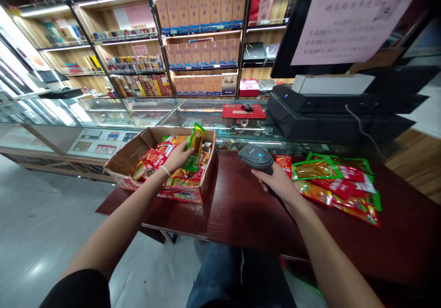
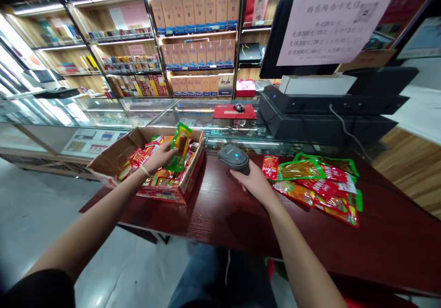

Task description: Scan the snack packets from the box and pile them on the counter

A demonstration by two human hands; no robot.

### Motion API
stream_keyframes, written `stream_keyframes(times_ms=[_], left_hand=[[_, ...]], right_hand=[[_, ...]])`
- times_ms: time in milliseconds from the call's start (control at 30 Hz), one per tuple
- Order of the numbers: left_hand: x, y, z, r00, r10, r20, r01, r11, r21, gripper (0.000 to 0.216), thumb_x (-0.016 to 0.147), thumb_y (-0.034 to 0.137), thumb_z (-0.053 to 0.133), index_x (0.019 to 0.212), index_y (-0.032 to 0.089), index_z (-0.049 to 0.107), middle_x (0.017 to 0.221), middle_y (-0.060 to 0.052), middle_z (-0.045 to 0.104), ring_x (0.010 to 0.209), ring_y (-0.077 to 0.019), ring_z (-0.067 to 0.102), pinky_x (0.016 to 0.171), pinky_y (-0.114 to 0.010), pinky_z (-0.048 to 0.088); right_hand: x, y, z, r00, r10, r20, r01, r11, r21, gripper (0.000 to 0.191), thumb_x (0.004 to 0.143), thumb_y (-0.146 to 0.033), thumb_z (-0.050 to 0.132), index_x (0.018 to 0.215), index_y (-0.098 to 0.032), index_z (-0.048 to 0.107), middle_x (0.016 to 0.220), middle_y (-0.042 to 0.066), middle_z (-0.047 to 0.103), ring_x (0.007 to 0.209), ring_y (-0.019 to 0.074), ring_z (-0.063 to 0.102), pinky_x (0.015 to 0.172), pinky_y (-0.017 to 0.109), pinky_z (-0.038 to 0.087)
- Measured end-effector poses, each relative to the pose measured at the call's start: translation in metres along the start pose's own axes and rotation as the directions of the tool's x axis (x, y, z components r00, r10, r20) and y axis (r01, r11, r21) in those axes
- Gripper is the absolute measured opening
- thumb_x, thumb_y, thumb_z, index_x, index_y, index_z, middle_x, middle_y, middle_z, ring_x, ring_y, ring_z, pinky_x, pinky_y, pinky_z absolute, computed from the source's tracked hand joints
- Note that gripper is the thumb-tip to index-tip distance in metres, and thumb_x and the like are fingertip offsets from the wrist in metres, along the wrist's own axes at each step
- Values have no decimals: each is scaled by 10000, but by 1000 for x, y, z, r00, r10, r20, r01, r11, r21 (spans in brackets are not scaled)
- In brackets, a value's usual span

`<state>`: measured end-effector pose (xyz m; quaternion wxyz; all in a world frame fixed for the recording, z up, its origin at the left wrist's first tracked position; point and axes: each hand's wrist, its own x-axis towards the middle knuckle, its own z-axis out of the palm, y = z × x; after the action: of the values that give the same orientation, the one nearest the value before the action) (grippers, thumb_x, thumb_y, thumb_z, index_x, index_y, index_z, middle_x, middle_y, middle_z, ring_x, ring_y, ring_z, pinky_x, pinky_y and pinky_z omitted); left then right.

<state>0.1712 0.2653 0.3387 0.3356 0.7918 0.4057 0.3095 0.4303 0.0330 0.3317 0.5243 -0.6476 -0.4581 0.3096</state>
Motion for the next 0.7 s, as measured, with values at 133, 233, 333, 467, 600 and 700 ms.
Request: stream_keyframes(times_ms=[133,233,333,467,600,700], left_hand=[[-4,29,-6,984,-136,-111,72,889,-453,299,741,350,602,977,187,515,749,36,564,627,-122,545,612,-241,456],[-18,67,3,994,-90,-64,32,789,-614,439,706,295,664,1096,199,487,823,25,603,649,-114,576,639,-249,493],[-39,106,31,997,60,43,-20,785,-619,475,706,274,699,1139,185,525,964,-22,661,788,-146,629,750,-289,522],[-64,125,90,968,127,218,-25,908,-419,383,733,347,698,1055,150,637,958,-49,700,852,-203,644,751,-301,517],[-75,104,148,946,58,319,78,914,-398,386,708,390,710,996,133,700,905,-53,719,836,-216,652,737,-290,503],[-80,82,178,931,-48,362,254,798,-546,482,663,431,745,1026,119,690,921,-54,725,786,-195,652,710,-280,505]], right_hand=[[-12,0,-18,999,-29,-37,30,999,15,322,752,-457,712,838,-214,520,486,-78,498,352,102,434,395,238,343],[-19,5,-28,996,-32,-87,37,998,57,334,769,-484,698,779,-221,492,490,-76,493,362,98,434,408,236,341],[-26,13,-39,990,-13,-141,25,996,86,359,760,-512,702,757,-223,489,493,-72,492,367,102,443,403,234,330],[-41,23,-59,979,12,-203,9,994,106,376,749,-533,711,789,-222,503,496,-78,477,363,105,426,390,238,328],[-64,22,-83,968,39,-248,-29,999,42,356,769,-498,711,905,-209,555,509,-82,474,374,107,429,392,238,337],[-80,15,-96,969,57,-242,-71,996,-52,426,769,-446,717,1094,-207,583,529,-76,501,388,113,434,390,237,344]])
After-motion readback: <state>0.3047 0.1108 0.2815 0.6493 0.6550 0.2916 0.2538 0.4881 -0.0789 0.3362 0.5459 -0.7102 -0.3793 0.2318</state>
